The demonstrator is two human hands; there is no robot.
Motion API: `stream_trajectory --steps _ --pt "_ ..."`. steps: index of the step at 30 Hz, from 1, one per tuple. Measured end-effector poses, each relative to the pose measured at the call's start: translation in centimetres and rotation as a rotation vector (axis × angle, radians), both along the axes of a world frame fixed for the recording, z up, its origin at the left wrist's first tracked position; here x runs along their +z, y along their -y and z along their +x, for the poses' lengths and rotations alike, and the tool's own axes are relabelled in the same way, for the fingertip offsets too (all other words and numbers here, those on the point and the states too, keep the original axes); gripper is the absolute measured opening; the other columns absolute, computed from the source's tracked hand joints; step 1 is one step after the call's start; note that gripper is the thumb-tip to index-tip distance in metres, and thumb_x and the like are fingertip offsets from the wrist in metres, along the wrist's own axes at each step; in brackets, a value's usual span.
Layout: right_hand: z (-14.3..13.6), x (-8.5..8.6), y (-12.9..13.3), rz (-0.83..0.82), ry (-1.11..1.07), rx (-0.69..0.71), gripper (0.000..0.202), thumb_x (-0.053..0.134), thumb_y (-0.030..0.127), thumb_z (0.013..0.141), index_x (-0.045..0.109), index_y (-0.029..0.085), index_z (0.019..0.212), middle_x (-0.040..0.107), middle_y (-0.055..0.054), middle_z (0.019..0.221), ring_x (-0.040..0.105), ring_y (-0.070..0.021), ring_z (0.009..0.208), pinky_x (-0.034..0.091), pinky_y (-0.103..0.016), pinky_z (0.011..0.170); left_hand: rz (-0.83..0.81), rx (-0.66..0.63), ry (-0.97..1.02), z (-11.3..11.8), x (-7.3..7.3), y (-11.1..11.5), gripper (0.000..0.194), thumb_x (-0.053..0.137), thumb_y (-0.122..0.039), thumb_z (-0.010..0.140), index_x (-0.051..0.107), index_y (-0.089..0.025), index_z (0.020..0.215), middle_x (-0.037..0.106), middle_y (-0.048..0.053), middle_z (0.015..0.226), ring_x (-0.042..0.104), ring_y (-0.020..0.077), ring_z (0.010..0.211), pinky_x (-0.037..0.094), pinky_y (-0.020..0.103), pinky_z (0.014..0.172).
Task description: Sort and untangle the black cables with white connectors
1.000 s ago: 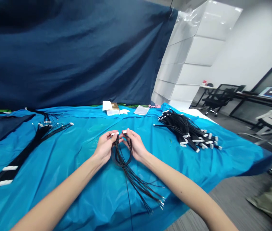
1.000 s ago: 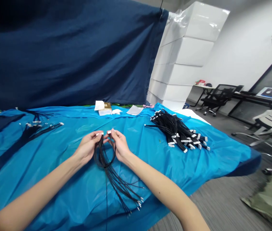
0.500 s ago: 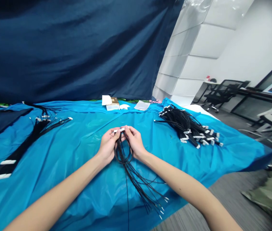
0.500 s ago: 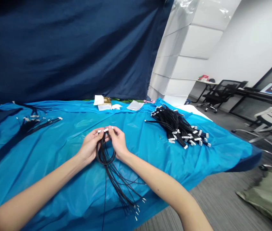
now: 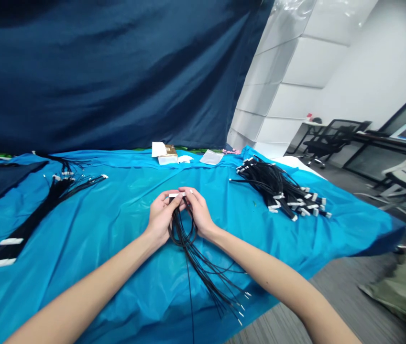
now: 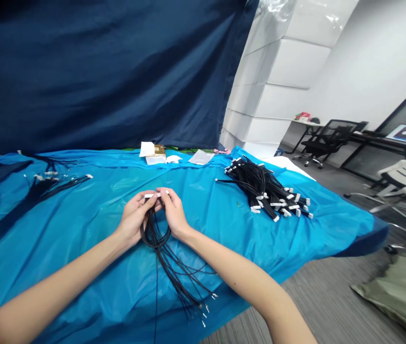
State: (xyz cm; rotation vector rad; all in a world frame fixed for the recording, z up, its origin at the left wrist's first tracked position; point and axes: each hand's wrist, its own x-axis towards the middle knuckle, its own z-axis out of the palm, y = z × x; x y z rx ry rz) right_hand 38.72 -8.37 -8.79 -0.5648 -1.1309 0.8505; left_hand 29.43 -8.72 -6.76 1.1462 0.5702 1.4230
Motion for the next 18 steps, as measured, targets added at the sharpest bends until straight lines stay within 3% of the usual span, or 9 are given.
stream_trajectory --steps 7,10,13,18 --pt "0.0 -0.1 0.0 -0.06 0.066 0.15 0.039 0.051 0.051 0.076 0.059 0.021 0.1 0.063 -0.001 0.092 0.057 -0.0141 0.083 0.046 -0.023 0.07 0.102 0.063 -0.119 -0.5 0.4 -0.2 0.033 0.073 -0.029 0.058 0.057 -0.014 0.082 0.064 -0.001 0.072 0.058 0.0085 0.062 0.046 0.02 0.061" --pt "0.6 0.2 0.0 0.006 0.162 0.076 0.036 0.055 0.05 0.074 0.06 0.022 0.095 0.061 -0.001 0.094 0.056 -0.0143 0.088 0.047 -0.023 0.072 0.157 0.091 -0.193 -0.8 0.7 -0.5 0.032 0.072 -0.031 0.06 0.058 -0.014 0.083 0.065 0.0 0.075 0.059 0.01 0.068 0.046 0.02 0.065" --pt "1.5 0.9 0.2 0.005 0.221 0.022 0.034 0.057 0.051 0.072 0.06 0.018 0.079 0.061 -0.001 0.081 0.056 -0.0133 0.078 0.048 -0.023 0.067 0.182 0.071 -0.235 -1.1 0.9 -0.5 0.032 0.072 -0.031 0.061 0.058 -0.013 0.084 0.065 0.001 0.075 0.059 0.0108 0.07 0.045 0.02 0.066" --pt "2.2 1.8 0.6 -0.093 0.247 0.209 0.041 0.057 0.053 0.071 0.064 0.014 0.081 0.062 -0.003 0.073 0.058 -0.0133 0.067 0.051 -0.027 0.063 0.185 0.018 -0.272 -1.2 1.0 -0.3 0.03 0.07 -0.031 0.063 0.058 -0.013 0.083 0.065 0.002 0.077 0.059 0.0108 0.071 0.045 0.02 0.066"
